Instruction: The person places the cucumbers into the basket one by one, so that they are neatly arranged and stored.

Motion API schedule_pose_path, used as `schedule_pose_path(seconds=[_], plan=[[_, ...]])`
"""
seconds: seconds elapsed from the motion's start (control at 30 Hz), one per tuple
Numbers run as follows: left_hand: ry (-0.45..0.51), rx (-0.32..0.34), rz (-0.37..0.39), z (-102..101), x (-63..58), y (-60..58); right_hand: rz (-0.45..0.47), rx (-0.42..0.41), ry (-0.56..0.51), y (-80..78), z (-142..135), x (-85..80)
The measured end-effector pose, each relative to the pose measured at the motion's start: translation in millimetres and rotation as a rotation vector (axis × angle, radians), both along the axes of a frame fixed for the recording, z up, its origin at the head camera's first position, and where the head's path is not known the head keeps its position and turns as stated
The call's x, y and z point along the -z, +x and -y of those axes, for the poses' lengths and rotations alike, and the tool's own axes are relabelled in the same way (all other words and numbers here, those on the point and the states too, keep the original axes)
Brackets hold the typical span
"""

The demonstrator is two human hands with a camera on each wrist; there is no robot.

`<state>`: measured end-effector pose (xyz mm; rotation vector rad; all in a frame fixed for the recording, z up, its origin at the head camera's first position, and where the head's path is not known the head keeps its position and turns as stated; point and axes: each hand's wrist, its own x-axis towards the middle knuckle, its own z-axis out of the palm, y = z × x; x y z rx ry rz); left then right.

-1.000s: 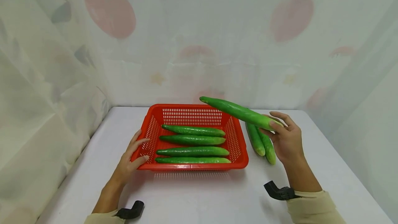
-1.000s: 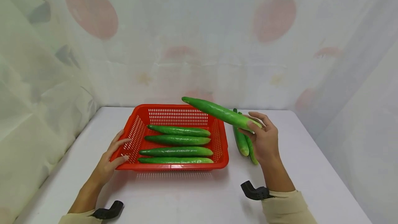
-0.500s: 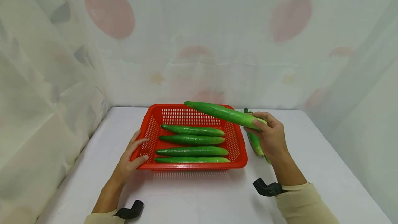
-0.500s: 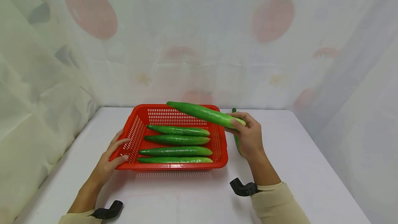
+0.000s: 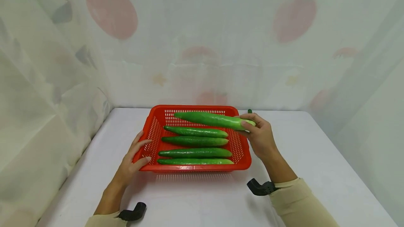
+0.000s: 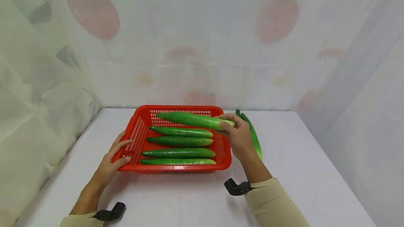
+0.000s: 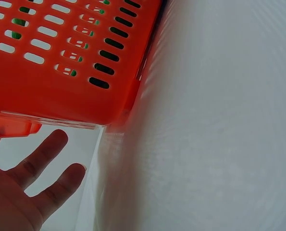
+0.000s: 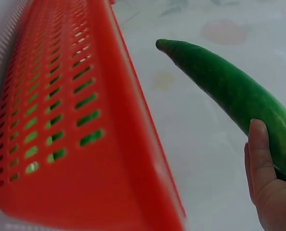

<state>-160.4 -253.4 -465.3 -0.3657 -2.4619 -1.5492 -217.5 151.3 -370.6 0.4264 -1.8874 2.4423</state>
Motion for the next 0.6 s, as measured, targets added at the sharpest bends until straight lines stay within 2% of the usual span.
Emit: schedule_pose_path(seconds=[0.6], plan=[[0.016,0.005,0.010,-1,-1.5,0.5,0.065,-0.081,0.122,-12.4,29,16.9]])
